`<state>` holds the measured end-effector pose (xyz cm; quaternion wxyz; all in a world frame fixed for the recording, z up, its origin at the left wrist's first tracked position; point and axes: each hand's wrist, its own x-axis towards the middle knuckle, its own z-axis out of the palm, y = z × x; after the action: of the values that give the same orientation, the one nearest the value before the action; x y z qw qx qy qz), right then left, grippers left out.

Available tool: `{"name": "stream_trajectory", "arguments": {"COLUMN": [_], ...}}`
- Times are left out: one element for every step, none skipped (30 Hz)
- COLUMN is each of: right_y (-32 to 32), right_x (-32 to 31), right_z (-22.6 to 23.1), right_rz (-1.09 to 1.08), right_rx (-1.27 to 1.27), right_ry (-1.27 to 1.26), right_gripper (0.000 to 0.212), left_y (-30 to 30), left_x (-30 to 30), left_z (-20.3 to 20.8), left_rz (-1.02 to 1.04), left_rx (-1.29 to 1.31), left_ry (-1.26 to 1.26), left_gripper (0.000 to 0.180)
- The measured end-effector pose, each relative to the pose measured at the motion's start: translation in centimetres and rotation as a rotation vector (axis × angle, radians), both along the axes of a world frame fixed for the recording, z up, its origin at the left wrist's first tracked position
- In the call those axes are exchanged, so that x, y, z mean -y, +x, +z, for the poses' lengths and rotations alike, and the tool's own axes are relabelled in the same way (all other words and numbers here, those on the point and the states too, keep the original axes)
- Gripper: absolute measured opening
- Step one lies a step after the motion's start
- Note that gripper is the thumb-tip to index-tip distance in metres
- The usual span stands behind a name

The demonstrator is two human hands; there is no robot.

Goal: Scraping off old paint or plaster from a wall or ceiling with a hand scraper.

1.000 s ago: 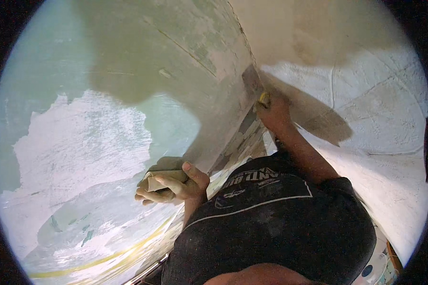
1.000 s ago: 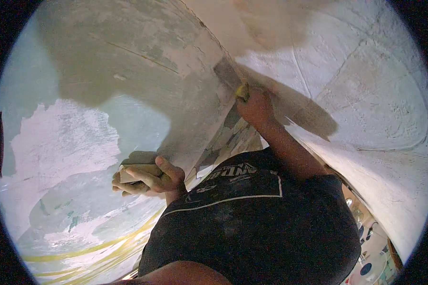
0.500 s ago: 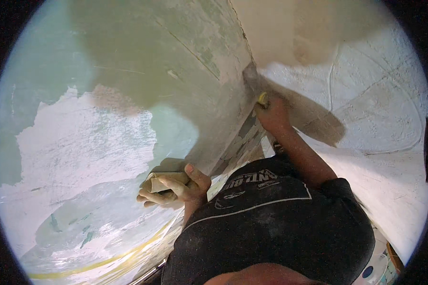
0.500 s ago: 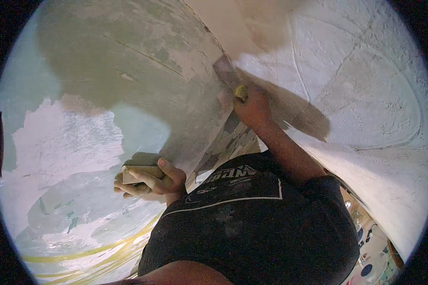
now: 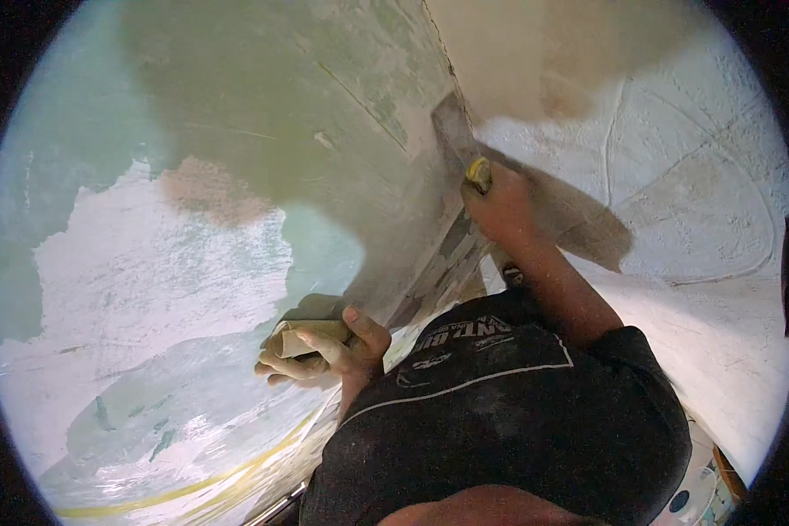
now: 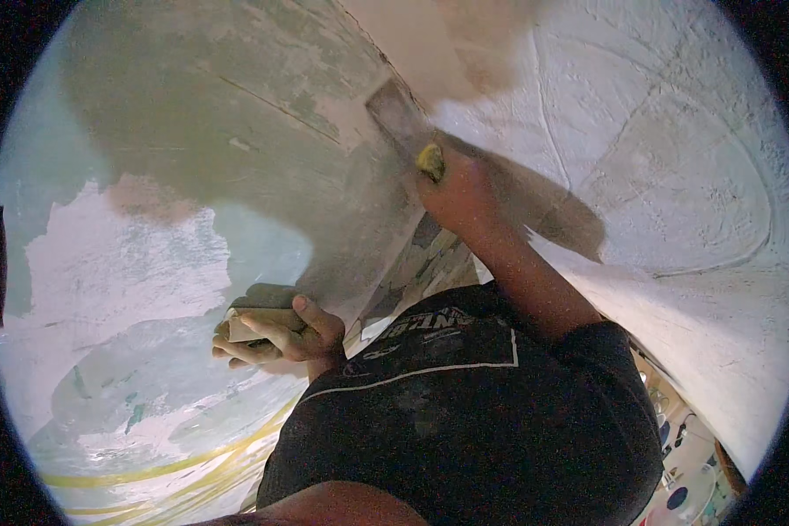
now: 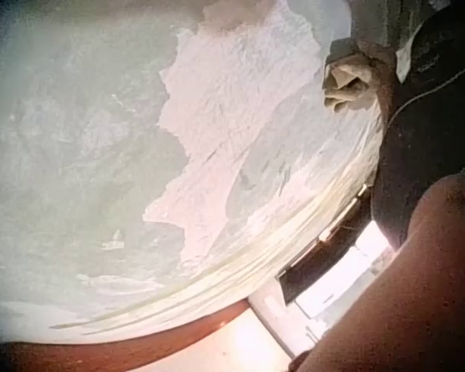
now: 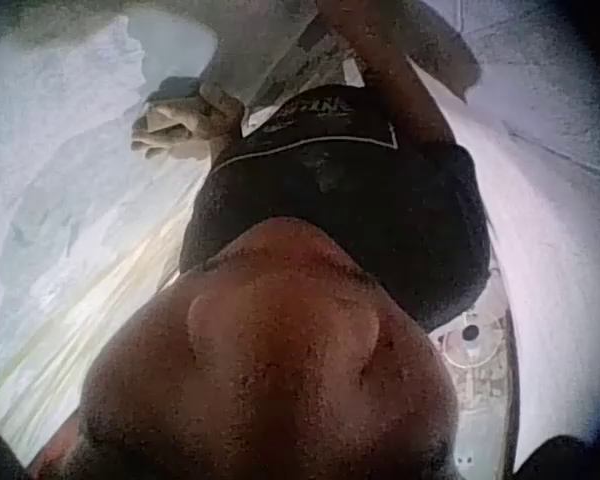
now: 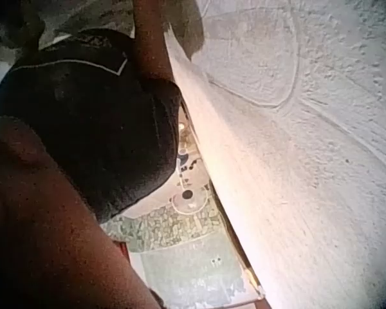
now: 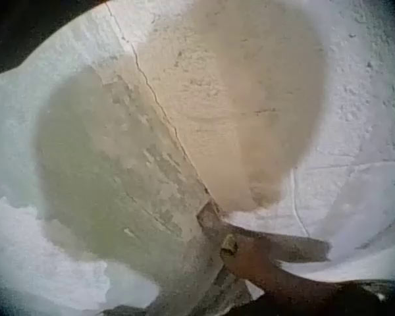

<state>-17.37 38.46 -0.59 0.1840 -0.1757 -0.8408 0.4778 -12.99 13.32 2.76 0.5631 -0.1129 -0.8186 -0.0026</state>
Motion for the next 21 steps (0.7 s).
{"name": "stream_trajectory", "arguments": {"right_y": [0.1, 0.3, 0.4, 0.3, 0.2, 0.0, -0.1, -0.4, -0.4, -0.3, -0.3, -0.3, -0.1, 0.1, 0.1, 0.0, -0.1, -0.1, -0.2, -0.4, -0.4], "right_x": [-0.2, -0.5, -0.9, -0.7, -0.6, -0.5, -0.5, -0.7, -0.8, -0.8, -1.1, -1.1, -1.0, -0.9, -0.9, -0.7, -0.3, 0.0, -0.2, -0.4, -0.5], "right_z": [-0.9, -2.3, -3.4, -2.9, -2.2, -1.5, -0.9, -0.4, -0.2, -0.6, -1.5, -2.3, -2.9, -3.4, -3.6, -2.5, -0.4, 0.7, 0.5, 0.1, -0.3], "right_rz": [-0.003, 0.009, 0.020, 0.023, -0.001, -0.024, -0.026, -0.026, -0.025, -0.029, -0.016, -0.003, -0.003, -0.010, -0.016, -0.013, -0.031, -0.049, -0.052, -0.046, -0.039], "right_rx": [-0.004, 0.055, 0.114, 0.115, 0.085, 0.056, 0.058, -0.034, -0.127, -0.129, -0.057, 0.016, 0.012, 0.004, -0.005, -0.005, -0.001, 0.001, 0.004, -0.045, -0.095], "right_ry": [0.002, 0.036, 0.071, 0.072, 0.023, -0.027, -0.026, 0.003, 0.032, 0.035, 0.062, 0.089, 0.092, 0.017, -0.057, -0.058, 0.013, 0.084, 0.084, 0.057, 0.031], "right_gripper": [0.029, 0.028, 0.027, 0.027, 0.026, 0.025, 0.025, 0.024, 0.024, 0.024, 0.023, 0.022, 0.022, 0.022, 0.022, 0.022, 0.022, 0.023, 0.023, 0.023, 0.023], "left_y": [0.1, 0.1, 0.1, 0.2, 0.2, 0.2, 0.2, 0.3, 0.4, 0.3, 0.2, 0.3, 0.5, 0.4, 0.3, 0.3, 0.5, 0.5, 0.4, 0.3, 0.3], "left_x": [-0.1, -0.2, -0.4, -0.3, -0.3, -0.3, -0.3, -0.2, -0.2, -0.2, -0.4, -0.6, -0.7, -0.8, -0.9, -0.7, -0.5, -0.2, -0.2, -0.2, -0.3], "left_z": [0.0, 0.1, 0.3, 0.4, 0.4, 0.5, 0.5, 0.2, -0.3, -0.7, -0.3, 0.4, 0.6, 0.6, 0.6, 0.5, 0.5, 0.5, 0.3, 0.1, 0.0], "left_rz": [0.028, 0.028, -0.008, -0.042, -0.039, -0.036, -0.037, -0.038, -0.036, -0.036, -0.034, -0.014, 0.003, 0.002, -0.008, -0.015, -0.011, -0.015, -0.025, -0.026, -0.047], "left_rx": [0.019, 0.015, 0.047, 0.083, 0.085, 0.079, 0.074, 0.076, 0.086, 0.091, 0.085, 0.087, 0.092, 0.089, 0.086, 0.087, 0.090, 0.084, 0.080, 0.082, 0.080], "left_ry": [-0.011, -0.008, -0.011, -0.016, -0.016, -0.009, -0.001, 0.000, 0.055, 0.112, 0.113, 0.057, 0.003, 0.006, 0.007, 0.005, 0.004, 0.016, 0.028, 0.028, 0.033], "left_gripper": [0.072, 0.072, 0.071, 0.071, 0.071, 0.070, 0.070, 0.070, 0.070, 0.070, 0.070, 0.070, 0.070, 0.070, 0.070, 0.070, 0.070, 0.070, 0.070, 0.070, 0.069]}}
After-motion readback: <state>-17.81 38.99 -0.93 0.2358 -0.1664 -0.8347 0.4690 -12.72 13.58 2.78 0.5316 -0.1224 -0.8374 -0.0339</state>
